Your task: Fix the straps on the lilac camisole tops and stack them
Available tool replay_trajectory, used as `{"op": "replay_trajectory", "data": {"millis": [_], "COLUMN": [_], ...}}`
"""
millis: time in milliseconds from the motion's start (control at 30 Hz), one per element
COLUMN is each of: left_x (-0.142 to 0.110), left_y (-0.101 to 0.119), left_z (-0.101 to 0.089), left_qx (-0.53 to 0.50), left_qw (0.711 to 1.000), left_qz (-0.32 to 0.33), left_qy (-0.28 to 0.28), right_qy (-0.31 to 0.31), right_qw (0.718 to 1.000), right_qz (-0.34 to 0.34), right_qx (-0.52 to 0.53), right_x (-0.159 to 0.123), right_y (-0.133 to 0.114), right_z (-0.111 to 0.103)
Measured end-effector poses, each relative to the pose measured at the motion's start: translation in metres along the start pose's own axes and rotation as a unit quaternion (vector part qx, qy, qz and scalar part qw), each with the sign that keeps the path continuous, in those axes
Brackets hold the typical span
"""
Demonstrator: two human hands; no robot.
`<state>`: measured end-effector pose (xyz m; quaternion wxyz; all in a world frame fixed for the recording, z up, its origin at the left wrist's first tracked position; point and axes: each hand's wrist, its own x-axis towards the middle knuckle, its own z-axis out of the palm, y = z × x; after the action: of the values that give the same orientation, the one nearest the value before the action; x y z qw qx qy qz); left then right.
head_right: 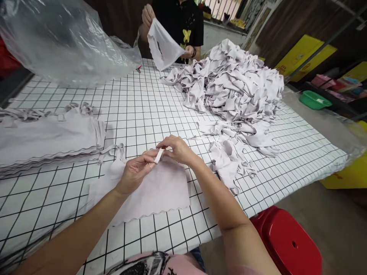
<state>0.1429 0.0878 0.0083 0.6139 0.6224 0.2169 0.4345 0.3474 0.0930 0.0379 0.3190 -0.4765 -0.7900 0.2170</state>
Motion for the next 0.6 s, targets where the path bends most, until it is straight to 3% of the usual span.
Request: {"op": "replay_trajectory", "data": {"millis": [167,333,467,600], "left_x": [0.0,-0.001,0.001,0.002], "left_y": [-0.005,-0.01,-0.009,-0.008], "left_z": [-0.001,0.006,0.009,0.009], "left_qx": [0.022,0.031,0.033,0.049], "left_qw": [0.999,0.994,0.978,0.973], "left_qz": [-0.023,-0.109,-0.203,-0.223], "left_qy": [-0.004,0.005,0.038,0.044], "right_qy": [0.061,0.077,-0.022,-0.163], "right_qw": [0.991,0.992,0.985,0.958], "right_qz": [0.002,0.022,0.151,0.232], "right_qx": [-0.12,-0.098,-0.083,-0.031], "right_x": [0.03,0.058,0.068,0.06], "right_y": [0.018,0.043,0.052,0.055], "right_z": [-0.006,-0.005,0.0,-0.013]}}
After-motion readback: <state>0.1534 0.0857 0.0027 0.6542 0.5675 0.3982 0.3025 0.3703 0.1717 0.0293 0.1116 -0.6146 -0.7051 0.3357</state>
